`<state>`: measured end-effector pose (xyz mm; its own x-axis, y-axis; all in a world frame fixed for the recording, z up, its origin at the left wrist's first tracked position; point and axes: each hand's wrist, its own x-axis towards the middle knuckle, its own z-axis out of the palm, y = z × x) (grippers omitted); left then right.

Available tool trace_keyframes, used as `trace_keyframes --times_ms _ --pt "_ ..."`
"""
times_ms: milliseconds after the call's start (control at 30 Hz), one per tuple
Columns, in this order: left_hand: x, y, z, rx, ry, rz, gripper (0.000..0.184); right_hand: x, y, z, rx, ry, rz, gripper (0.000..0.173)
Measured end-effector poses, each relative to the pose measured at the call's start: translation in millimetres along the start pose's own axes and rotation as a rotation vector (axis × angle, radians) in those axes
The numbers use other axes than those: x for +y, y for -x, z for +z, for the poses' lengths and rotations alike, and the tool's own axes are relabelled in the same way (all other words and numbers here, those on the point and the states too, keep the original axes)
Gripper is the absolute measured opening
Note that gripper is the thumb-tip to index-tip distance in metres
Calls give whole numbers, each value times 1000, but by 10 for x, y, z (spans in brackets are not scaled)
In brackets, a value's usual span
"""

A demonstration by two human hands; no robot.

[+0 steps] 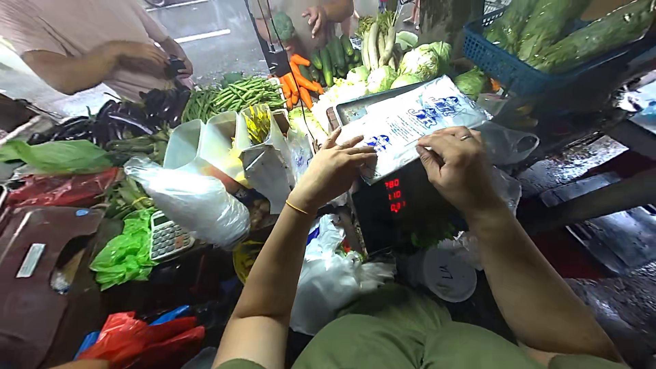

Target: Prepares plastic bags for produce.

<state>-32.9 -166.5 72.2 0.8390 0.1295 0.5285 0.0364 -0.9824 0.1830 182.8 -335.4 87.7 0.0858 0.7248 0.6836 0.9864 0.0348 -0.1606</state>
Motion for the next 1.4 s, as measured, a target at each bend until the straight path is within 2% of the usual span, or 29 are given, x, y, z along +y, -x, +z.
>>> trace_keyframes --times_ms 100,233,300,333,400,467,500,533,633,700,833,900,1000,1033,1100,1200,1300,1367,1400 --pt "8 35 -85 185 146 -38 28 52 37 -210 14 -96 136 32" --pt "202 34 -307 596 323 -177 19 138 97 -312 -14 -179 237 72" --pt "332 44 -446 759 492 -253 16 87 104 -337 -14 -357 319 84" --pt "389 41 -509 820 628 -288 18 29 109 -357 -11 -500 373 82" --pt "496 21 -607 893 819 -403 25 -91 142 -385 -19 -871 446 56" --pt "540 34 -637 883 821 -526 25 -187 199 -387 44 -1156 502 24" --pt "558 68 -629 854 780 -587 25 -221 229 -389 91 -1184 499 13" --pt "591 116 -615 816 720 -646 26 -249 256 -403 133 -1162 493 10" --pt "612 254 -531 784 462 -709 32 -278 330 -428 221 -1025 386 13" --pt "595 301 -449 831 301 -681 31 -301 355 -424 195 -1017 335 14" --pt "575 366 -364 937 75 -593 32 -344 364 -424 92 -1310 447 15" --pt "591 403 -371 973 57 -596 32 -340 356 -464 24 -1443 519 10" --pt "597 479 -363 1007 157 -542 27 -309 397 -514 -190 -1612 543 43" --pt "593 507 -352 1010 184 -504 25 -334 418 -512 -223 -1652 560 41" --pt "584 556 -331 1011 181 -458 25 -383 451 -468 -177 -1651 577 29" --pt "565 630 -337 1022 111 -465 26 -374 468 -394 75 -1363 567 8" --pt "558 692 -364 1023 94 -484 27 -321 477 -408 260 -1023 484 4" --pt "577 696 -371 1026 108 -491 26 -326 473 -450 325 -975 455 3" --pt "592 690 -374 1033 106 -491 25 -336 469 -473 354 -963 446 8"
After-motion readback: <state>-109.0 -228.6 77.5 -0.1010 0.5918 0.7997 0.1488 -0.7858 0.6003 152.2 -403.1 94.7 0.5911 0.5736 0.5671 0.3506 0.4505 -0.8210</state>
